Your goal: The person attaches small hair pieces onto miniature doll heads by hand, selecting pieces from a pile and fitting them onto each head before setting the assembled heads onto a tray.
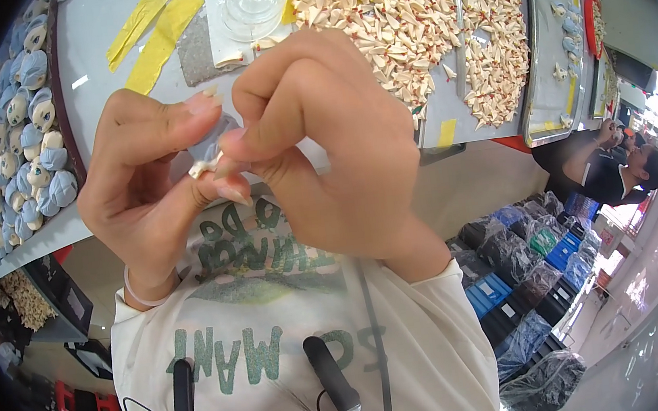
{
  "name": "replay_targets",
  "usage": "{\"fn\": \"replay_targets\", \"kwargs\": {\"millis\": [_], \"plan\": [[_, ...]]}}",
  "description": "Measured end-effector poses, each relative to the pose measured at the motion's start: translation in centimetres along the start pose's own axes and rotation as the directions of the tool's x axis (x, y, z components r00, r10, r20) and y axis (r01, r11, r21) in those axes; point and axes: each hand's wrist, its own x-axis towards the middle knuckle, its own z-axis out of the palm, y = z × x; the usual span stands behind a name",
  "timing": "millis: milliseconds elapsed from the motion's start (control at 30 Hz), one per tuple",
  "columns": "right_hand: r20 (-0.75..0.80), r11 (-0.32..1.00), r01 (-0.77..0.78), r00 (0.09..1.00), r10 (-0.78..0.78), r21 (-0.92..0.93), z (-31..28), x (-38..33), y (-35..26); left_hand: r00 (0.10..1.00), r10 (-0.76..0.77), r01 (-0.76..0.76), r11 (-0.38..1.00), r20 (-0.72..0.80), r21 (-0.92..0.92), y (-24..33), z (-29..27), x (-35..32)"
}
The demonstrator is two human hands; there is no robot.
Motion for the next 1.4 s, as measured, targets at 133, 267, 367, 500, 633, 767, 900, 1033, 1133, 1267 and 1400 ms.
{"fn": "replay_targets", "kwargs": {"millis": [133, 267, 367, 500, 633, 767, 900, 1033, 1133, 1267, 1400], "plan": [[0.028, 0.998, 0.056, 0.998, -0.055, -0.009, -0.3, 0.3, 0.4, 1.0, 0.006, -0.005, 0.999, -0.014, 0.042, -0.1, 0.2, -0.3], [0.069, 0.999, 0.019, 0.997, -0.02, 0.026, -1.2, 0.8, 0.6, 1.0, -0.031, 0.031, 0.999, 0.001, 0.042, 0.1, 0.1, -0.1], [-0.026, 0.995, 0.002, 1.0, -0.005, -0.104, -4.7, 1.6, 1.3, 0.996, -0.086, 0.086, 0.995, 0.0, -0.053, 0.1, 0.3, 0.0], [0.039, 0.924, 0.0, 0.999, 0.016, -0.382, -7.3, 3.3, 3.2, 0.995, -0.081, 0.081, 0.997, 0.058, -0.005, 0.1, 0.0, 0.3], [0.183, 0.825, 0.07, 0.982, 0.042, -0.561, -5.3, 4.5, 2.6, 0.99, -0.141, 0.142, 0.989, 0.021, -0.047, 0.1, 0.1, 0.1], [0.103, 0.794, 0.015, 0.993, 0.06, -0.608, -5.8, 4.0, 3.1, 0.992, -0.126, 0.127, 0.991, 0.016, -0.048, 0.1, 0.3, 0.2], [0.086, 0.783, 0.041, 0.996, 0.017, -0.621, -6.4, 4.1, 3.5, 0.989, -0.149, 0.148, 0.983, -0.006, -0.109, 0.0, 0.5, 0.2], [0.009, 0.848, 0.12, 0.991, -0.135, -0.517, -8.0, 3.6, 4.2, 0.984, -0.178, 0.176, 0.978, -0.007, -0.116, 0.2, 0.5, 0.3], [-0.177, 0.969, -0.002, 0.983, -0.043, -0.247, -8.5, 2.9, 4.2, 0.986, -0.168, 0.164, 0.978, -0.021, -0.131, 0.1, 0.5, 0.2], [-0.23, 0.989, -0.15, 0.963, 0.143, -0.013, -9.7, 1.8, 2.9, 0.986, -0.168, 0.166, 0.973, -0.002, -0.158, 0.0, 0.3, 0.2], [-0.12, 0.986, -0.107, 0.985, 0.122, 0.127, -10.9, 0.3, 2.8, 0.983, -0.18, 0.181, 0.965, 0.023, -0.187, 0.1, 0.1, 0.3]]}}
